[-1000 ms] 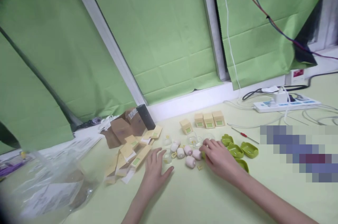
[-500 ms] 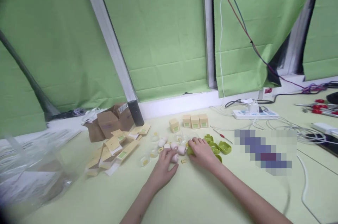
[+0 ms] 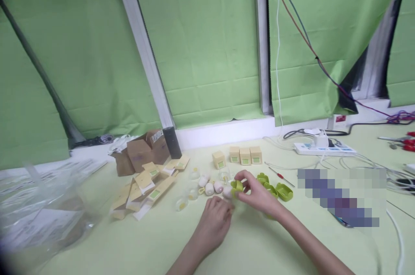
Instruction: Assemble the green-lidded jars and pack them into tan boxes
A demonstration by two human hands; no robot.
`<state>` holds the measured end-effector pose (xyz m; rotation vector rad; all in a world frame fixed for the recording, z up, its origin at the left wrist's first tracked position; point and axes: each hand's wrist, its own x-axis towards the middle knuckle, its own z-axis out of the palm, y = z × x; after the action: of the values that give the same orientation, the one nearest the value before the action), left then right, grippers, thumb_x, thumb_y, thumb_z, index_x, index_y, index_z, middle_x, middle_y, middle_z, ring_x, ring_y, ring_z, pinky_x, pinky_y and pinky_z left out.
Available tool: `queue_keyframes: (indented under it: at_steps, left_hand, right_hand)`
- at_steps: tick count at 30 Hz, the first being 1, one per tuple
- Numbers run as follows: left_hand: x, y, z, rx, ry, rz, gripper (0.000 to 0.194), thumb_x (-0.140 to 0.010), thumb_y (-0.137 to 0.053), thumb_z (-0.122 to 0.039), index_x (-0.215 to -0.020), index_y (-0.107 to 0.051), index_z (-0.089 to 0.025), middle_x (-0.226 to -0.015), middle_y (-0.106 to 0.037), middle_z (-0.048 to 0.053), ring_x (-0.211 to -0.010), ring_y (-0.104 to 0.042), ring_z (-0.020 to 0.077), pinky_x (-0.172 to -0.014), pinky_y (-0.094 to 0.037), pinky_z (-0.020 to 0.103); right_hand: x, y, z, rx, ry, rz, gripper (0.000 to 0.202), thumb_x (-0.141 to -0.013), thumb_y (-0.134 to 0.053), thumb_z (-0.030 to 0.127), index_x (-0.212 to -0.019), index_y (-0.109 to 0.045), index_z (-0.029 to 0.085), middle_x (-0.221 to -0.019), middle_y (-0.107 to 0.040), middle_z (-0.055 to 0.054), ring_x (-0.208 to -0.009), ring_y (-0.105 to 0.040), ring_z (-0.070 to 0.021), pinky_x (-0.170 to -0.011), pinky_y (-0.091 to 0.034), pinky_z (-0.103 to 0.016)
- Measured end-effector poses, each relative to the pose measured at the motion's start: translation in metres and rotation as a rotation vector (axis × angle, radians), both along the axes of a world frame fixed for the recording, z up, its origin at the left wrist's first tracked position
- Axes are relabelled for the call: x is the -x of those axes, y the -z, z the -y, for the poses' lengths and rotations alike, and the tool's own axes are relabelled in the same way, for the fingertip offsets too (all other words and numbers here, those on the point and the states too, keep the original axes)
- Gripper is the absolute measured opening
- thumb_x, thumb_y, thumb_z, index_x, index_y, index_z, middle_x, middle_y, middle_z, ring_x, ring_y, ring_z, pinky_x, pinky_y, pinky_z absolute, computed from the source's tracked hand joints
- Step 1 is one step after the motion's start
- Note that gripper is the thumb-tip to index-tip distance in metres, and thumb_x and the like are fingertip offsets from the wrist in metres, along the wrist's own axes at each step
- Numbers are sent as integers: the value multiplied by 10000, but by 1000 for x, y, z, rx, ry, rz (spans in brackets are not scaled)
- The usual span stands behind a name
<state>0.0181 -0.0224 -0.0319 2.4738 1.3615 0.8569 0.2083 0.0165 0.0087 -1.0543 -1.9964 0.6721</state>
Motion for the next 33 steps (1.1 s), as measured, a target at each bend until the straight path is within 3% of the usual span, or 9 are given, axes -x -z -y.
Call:
queue_keyframes:
  at_steps: [3, 6, 13, 16, 19, 22, 25, 30, 33]
  left_hand:
    - [6, 0, -7, 141, -89, 391, 295, -855, -420, -219, -1144, -479, -200, -936, -587, 77, -808, -568, 195, -754, -444, 359]
    - [6, -2, -9, 340, -92, 852, 270, -843, -483, -314, -1078, -500, -183, -825, -580, 36, -655, -573, 145, -663, -449, 296]
    - [-6, -13, 11, 749, 130, 1491, 332, -828, -519, -435, -925, -651, -147, -912, -641, 71, -907, -561, 213, -824, -414, 337]
    - [-9, -15, 12, 852, 167, 1570, 392, -853, -486, -459, -949, -658, -120, -896, -647, 88, -953, -564, 230, -881, -396, 365]
    - [-10, -16, 11, 867, 165, 1606, 356, -866, -499, -408, -1018, -649, -124, -1041, -637, 103, -1003, -551, 221, -931, -371, 364]
    - [-11, -15, 11, 899, 155, 1614, 358, -862, -509, -402, -1034, -649, -120, -1103, -622, 113, -1010, -550, 222, -934, -369, 360]
    - [-11, -10, 11, 945, 162, 1576, 359, -840, -541, -412, -1050, -628, -135, -1113, -609, 110, -986, -558, 223, -882, -393, 346]
    - [-11, 1, 7, 1098, -5, 1592, 400, -823, -497, -531, -987, -571, -174, -890, -591, 50, -633, -493, 102, -529, -358, 213]
    - [-11, 2, 4, 1124, 44, 1687, 324, -827, -494, -465, -890, -577, -159, -786, -557, 29, -589, -444, 94, -520, -361, 211]
  right_hand:
    - [5, 6, -1, 61, -25, -138, 249, -833, -522, 293, -1049, -408, 247, -1052, -558, -47, -848, -626, -172, -721, -524, -301]
    - [14, 10, 4, 128, -104, -263, 249, -852, -521, 323, -1054, -391, 254, -1076, -548, -58, -953, -609, -192, -804, -511, -335]
    - [28, 10, 31, 143, -199, -169, 217, -790, -622, 279, -968, -499, 268, -1172, -561, -40, -1161, -485, -227, -979, -392, -421]
    - [29, 11, 29, 106, -211, -204, 273, -780, -628, 279, -1031, -522, 274, -1288, -497, -56, -1205, -453, -237, -991, -386, -416]
    - [32, 15, 21, 291, -90, -392, 335, -829, -562, 390, -1134, -504, 265, -1270, -520, -87, -1124, -530, -240, -907, -465, -414]
    - [35, 19, 15, 548, -53, -506, 304, -832, -537, 480, -948, -621, 213, -997, -670, -72, -939, -628, -233, -859, -495, -413]
    - [33, 21, 12, 642, -61, -623, 324, -809, -565, 501, -765, -641, 189, -881, -695, -65, -870, -648, -230, -858, -498, -411]
    - [22, 15, 8, 477, 98, -664, 296, -796, -589, 497, -769, -585, 202, -839, -680, -61, -836, -645, -211, -779, -525, -364]
    - [20, 10, 8, 353, 34, -479, 258, -788, -610, 469, -826, -598, 215, -797, -661, -37, -762, -627, -184, -687, -520, -312]
